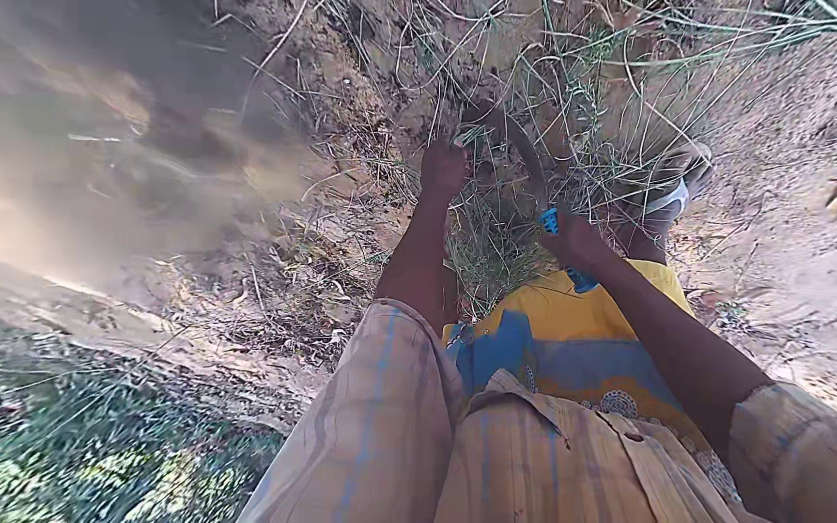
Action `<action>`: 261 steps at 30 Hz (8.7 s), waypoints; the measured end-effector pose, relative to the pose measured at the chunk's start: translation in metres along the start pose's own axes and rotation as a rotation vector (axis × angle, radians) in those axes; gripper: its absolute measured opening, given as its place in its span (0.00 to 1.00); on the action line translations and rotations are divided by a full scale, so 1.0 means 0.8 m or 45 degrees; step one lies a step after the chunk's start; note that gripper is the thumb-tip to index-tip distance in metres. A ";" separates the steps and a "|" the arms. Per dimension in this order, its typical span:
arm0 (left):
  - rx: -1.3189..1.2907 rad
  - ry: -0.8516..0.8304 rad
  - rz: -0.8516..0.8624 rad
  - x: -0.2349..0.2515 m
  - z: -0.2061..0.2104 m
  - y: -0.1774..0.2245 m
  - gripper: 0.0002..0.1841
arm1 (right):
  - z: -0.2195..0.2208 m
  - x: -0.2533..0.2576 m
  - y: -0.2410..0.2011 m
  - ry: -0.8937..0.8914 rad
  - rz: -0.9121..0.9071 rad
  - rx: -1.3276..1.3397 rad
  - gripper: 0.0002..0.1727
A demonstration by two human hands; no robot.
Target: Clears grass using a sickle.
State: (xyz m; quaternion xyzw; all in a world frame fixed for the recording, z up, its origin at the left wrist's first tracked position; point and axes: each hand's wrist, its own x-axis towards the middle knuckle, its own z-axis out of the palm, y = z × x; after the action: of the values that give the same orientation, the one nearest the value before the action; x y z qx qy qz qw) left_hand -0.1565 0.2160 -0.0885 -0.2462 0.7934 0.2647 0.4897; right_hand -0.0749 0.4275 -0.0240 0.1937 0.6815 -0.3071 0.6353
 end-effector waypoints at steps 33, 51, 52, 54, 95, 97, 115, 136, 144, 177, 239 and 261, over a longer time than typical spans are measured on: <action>0.752 -0.876 0.190 -0.184 0.088 -0.173 0.20 | 0.027 -0.292 0.123 -0.035 0.193 -0.401 0.26; 0.069 0.166 -0.340 0.021 0.102 -0.024 0.58 | 0.006 -0.140 0.076 0.409 -0.246 -0.107 0.23; 0.062 0.174 -0.363 0.023 0.105 -0.024 0.60 | 0.006 -0.138 0.081 0.415 -0.270 -0.147 0.22; 0.106 0.126 -0.369 0.016 0.100 -0.023 0.51 | 0.004 -0.130 0.095 0.403 -0.313 -0.224 0.21; 0.610 -0.767 -0.123 -0.135 0.154 -0.189 0.23 | -0.062 -0.195 0.218 0.001 0.074 -0.745 0.21; 0.662 -0.826 -0.139 -0.151 0.176 -0.200 0.19 | -0.059 -0.180 0.200 0.082 -0.152 -0.740 0.20; -0.111 -0.045 -0.597 0.039 0.184 -0.067 0.45 | -0.087 -0.206 0.223 0.101 -0.122 -0.942 0.19; 0.238 -0.612 -0.237 -0.096 0.179 -0.156 0.25 | -0.006 -0.096 0.084 -0.217 0.194 -0.896 0.20; 0.355 -0.997 -0.220 -0.206 0.251 -0.174 0.33 | -0.024 -0.210 0.139 -0.213 0.157 -0.887 0.18; -0.008 -0.537 -0.073 -0.100 0.209 -0.209 0.22 | -0.041 -0.095 0.143 -0.169 0.186 -0.950 0.19; 1.189 0.375 0.453 0.000 -0.184 0.230 0.25 | 0.010 -0.132 -0.010 0.346 -0.249 1.179 0.22; 0.684 0.391 -0.089 -0.092 -0.261 0.234 0.24 | -0.064 -0.114 -0.062 0.714 -0.477 0.643 0.29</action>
State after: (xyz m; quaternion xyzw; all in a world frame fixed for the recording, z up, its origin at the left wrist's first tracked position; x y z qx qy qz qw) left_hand -0.3838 0.2258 0.0909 -0.1720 0.8908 -0.0117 0.4204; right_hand -0.1346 0.4363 0.0747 0.2922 0.7549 -0.5100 0.2909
